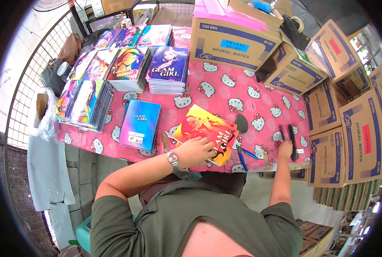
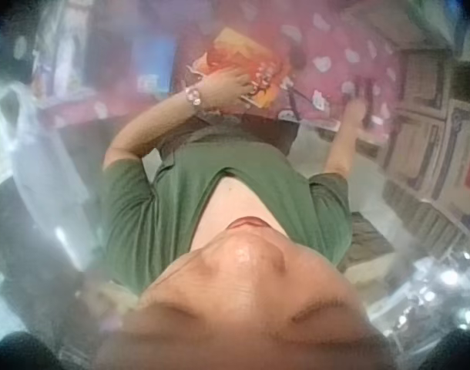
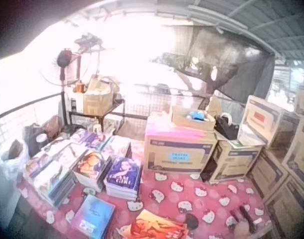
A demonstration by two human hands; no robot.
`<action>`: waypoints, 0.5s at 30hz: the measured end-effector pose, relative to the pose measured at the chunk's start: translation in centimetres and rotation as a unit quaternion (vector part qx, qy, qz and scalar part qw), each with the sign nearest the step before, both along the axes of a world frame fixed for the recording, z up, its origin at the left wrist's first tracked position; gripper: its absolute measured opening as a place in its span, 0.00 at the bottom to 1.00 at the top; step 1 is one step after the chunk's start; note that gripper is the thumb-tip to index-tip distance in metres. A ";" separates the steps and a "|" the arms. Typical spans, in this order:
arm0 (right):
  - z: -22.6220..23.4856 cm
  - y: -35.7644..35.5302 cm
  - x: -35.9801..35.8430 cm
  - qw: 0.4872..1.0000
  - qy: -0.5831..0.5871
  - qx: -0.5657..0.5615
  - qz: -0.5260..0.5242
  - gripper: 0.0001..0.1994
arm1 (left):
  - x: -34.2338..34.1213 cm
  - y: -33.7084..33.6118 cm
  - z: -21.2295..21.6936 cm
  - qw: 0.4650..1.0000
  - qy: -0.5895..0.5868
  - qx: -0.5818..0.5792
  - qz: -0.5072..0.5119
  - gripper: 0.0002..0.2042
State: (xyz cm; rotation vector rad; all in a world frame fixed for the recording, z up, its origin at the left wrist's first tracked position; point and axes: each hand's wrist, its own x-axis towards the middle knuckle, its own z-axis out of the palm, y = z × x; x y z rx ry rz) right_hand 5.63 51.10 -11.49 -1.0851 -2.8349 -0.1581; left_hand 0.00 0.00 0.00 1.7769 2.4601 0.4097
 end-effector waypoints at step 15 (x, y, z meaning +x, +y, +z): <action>2.8 -1.6 0.4 0.996 0.063 -0.021 0.066 0.16 | -1.4 2.2 8.7 0.990 0.063 0.049 0.119 0.09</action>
